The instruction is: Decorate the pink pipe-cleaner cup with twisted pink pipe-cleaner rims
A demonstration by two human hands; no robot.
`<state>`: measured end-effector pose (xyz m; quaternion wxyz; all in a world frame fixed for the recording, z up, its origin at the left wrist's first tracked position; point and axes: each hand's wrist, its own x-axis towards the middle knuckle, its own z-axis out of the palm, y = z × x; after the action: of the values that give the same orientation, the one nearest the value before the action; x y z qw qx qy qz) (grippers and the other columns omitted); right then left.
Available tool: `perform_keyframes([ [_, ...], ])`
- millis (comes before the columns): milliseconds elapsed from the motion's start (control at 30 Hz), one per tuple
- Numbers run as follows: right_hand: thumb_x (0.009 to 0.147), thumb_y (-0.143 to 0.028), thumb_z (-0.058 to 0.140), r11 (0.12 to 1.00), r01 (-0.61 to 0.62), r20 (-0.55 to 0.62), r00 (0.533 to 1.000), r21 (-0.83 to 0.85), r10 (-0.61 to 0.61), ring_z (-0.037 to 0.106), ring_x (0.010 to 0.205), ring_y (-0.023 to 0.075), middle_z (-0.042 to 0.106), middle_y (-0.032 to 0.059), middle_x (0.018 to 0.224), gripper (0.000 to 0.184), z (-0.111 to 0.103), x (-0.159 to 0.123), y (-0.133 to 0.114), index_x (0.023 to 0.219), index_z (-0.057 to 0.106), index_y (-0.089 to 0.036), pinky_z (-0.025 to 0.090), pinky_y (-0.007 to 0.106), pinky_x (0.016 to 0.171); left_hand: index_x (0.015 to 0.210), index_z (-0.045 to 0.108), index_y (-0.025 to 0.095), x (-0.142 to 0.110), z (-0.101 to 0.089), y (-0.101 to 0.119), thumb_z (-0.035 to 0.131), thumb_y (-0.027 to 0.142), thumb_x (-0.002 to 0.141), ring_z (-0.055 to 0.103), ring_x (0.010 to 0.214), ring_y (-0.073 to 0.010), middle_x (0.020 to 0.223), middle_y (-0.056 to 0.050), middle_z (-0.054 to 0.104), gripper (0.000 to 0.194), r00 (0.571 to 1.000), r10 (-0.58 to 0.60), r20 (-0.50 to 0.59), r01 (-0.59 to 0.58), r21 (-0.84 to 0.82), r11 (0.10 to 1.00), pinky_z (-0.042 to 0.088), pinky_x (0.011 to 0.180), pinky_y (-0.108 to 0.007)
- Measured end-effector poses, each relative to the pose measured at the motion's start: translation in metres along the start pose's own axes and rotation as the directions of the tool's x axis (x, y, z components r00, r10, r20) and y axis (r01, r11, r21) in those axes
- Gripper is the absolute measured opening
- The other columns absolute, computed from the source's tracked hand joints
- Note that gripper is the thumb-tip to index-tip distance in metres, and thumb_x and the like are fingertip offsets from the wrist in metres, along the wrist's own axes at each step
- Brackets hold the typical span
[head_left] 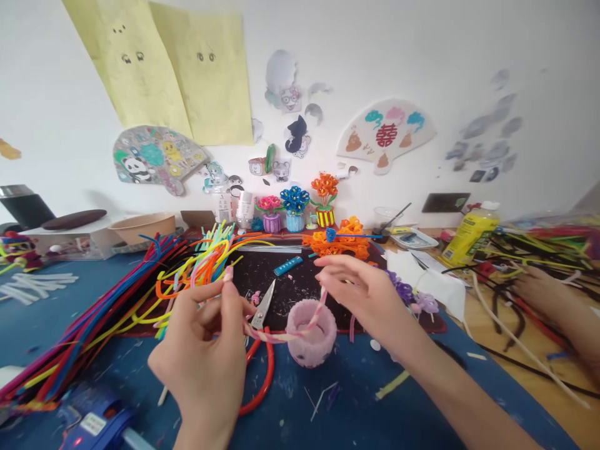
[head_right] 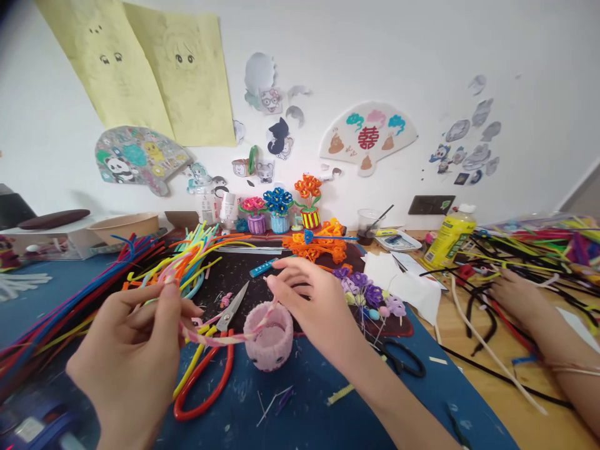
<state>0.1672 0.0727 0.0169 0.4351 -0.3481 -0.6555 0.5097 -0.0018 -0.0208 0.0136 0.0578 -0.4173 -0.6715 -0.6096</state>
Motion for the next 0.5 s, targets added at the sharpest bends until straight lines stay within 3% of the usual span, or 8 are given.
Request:
perform_keyframes([
  [100,0.074,-0.050,0.074,0.988,-0.101,0.130,0.988,0.120,0.085,0.068,0.079,0.0193,0.070,0.0076,0.085,0.052,-0.003,0.003,0.000,0.112,0.064,-0.015,0.056,0.030,0.071,0.082,0.049,0.021,0.001,0.002,0.009,0.057,0.035,0.089,0.056,0.045,-0.0085,0.060,0.007,0.065,0.017,0.977,-0.166,-0.136,0.146,-0.146,0.978,0.046,0.049,-0.020],
  [200,0.072,-0.050,0.077,0.964,-0.159,0.317,0.944,0.212,0.086,0.066,0.064,0.0152,0.071,0.0080,0.080,0.053,0.002,0.000,0.003,0.108,0.066,-0.013,0.055,0.026,0.061,0.079,0.047,0.021,0.001,0.005,0.011,0.059,0.031,0.088,0.056,0.043,-0.0076,0.060,0.008,0.066,0.017,0.980,-0.147,-0.132,0.113,-0.233,0.966,0.047,0.045,-0.018],
  [267,0.075,-0.046,0.076,0.953,-0.129,0.354,0.935,0.274,0.025,0.064,0.058,0.0122,0.071,0.0072,0.077,0.041,0.007,-0.004,0.005,0.099,0.070,-0.013,0.053,0.023,0.056,0.078,0.048,0.021,0.001,0.006,0.007,0.061,0.029,0.086,0.057,0.041,-0.0085,0.060,0.007,0.067,0.017,0.987,-0.103,-0.124,0.068,-0.258,0.964,0.048,0.043,-0.019],
  [367,0.080,-0.043,0.073,0.943,-0.067,0.350,0.935,0.325,-0.054,0.064,0.056,0.0105,0.071,0.0055,0.073,0.030,0.009,-0.006,0.007,0.087,0.072,-0.014,0.051,0.021,0.054,0.075,0.051,0.020,0.002,0.006,0.000,0.063,0.029,0.084,0.058,0.042,-0.0092,0.061,0.004,0.069,0.017,0.996,-0.073,-0.055,0.054,-0.284,0.957,0.049,0.042,-0.019],
  [500,0.083,-0.058,0.063,0.978,0.080,0.343,0.928,0.194,-0.144,0.065,0.064,0.0130,0.072,0.0075,0.080,0.046,0.000,-0.001,0.005,0.100,0.071,-0.016,0.052,0.023,0.057,0.079,0.064,0.018,0.006,0.003,-0.006,0.066,0.029,0.081,0.056,0.041,-0.0084,0.057,0.004,0.066,0.012,0.985,-0.007,0.171,0.060,-0.306,0.950,0.046,0.041,-0.017],
])
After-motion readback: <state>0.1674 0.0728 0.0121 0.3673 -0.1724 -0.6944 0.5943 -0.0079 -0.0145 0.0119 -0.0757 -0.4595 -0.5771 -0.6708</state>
